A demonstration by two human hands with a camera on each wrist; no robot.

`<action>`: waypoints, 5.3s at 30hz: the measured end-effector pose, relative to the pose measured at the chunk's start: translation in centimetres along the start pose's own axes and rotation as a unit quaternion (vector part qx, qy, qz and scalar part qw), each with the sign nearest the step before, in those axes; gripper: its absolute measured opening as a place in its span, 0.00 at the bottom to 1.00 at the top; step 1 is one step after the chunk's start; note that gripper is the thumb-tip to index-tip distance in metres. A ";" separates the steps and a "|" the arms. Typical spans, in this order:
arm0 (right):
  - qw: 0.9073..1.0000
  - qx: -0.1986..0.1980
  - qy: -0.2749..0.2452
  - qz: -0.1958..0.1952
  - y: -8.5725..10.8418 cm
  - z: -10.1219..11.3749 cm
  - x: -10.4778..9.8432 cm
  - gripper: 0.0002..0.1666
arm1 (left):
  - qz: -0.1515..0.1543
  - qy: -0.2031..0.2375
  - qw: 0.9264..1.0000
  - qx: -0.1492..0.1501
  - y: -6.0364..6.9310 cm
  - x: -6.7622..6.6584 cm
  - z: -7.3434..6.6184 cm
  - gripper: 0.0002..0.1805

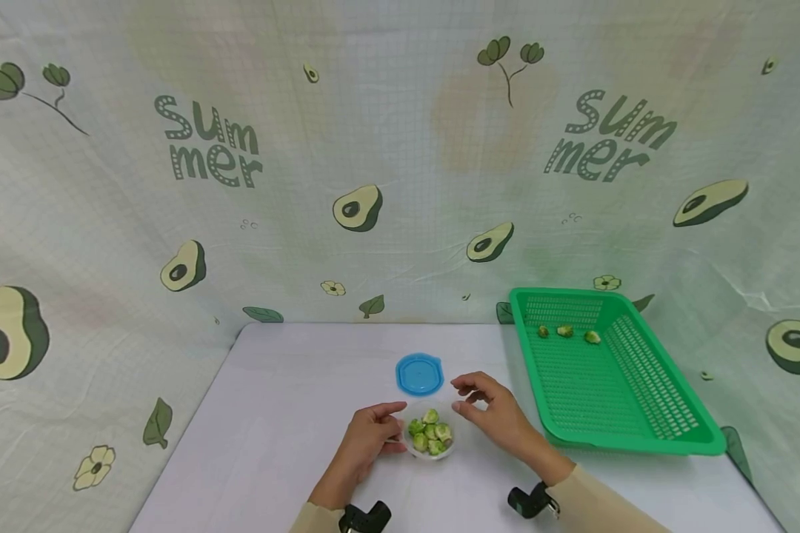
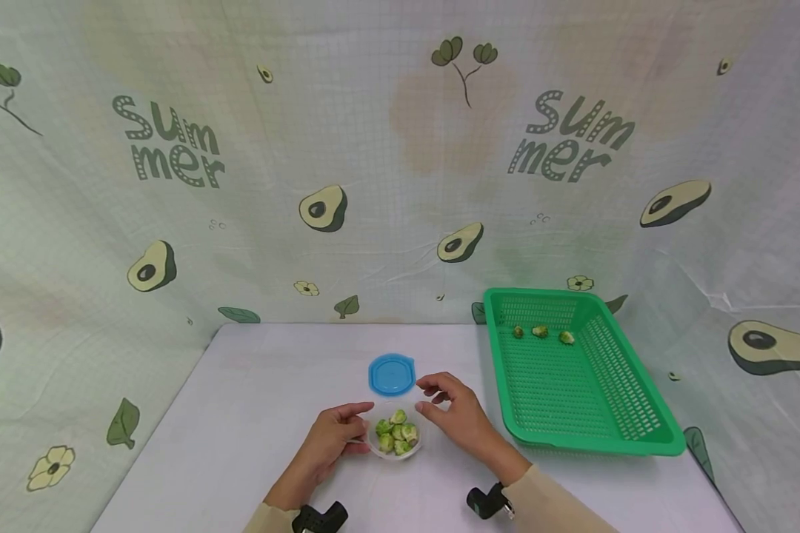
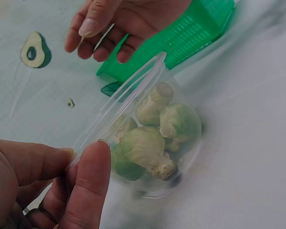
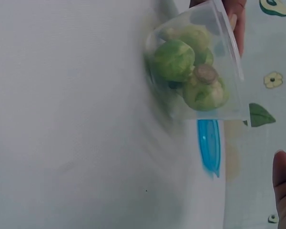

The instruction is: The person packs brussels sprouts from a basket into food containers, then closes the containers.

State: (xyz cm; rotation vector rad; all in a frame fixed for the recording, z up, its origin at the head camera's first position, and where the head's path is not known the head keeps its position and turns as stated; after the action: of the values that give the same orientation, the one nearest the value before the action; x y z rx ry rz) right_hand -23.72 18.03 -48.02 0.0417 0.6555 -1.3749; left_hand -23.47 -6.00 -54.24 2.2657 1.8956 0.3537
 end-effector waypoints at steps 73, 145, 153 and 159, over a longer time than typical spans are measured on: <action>0.976 0.128 0.169 0.046 -7.3 -8.8 -21.8 0.35 | -0.007 0.004 1.000 -0.009 -0.1 0.0 0.0 0.25; 0.966 0.137 0.153 0.157 -7.4 -15.4 -17.0 0.20 | 0.000 0.018 1.000 -0.001 -0.3 0.2 -0.3 0.26; 0.970 0.126 0.141 0.153 -7.5 -14.7 -16.1 0.18 | -0.006 0.014 1.000 -0.001 -0.3 0.1 -0.1 0.25; 0.966 0.143 0.156 0.145 -7.4 -15.5 -16.3 0.27 | -0.007 0.017 1.000 -0.002 -0.3 0.1 0.1 0.25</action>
State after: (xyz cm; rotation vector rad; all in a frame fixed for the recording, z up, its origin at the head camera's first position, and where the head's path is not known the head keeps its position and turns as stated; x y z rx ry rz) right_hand -37.51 37.02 -50.89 0.5756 0.6758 -1.1767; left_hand -23.68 -5.85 -54.39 2.2565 1.9239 0.3954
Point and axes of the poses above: each hand's wrist, its own y-axis away from the middle knuckle, its own x-axis out of the palm, z = x × y, the point moved 6 cm from there along -y, towards the middle knuckle, and after that the axes turned 2 degrees about x, right-handed, at the moved point
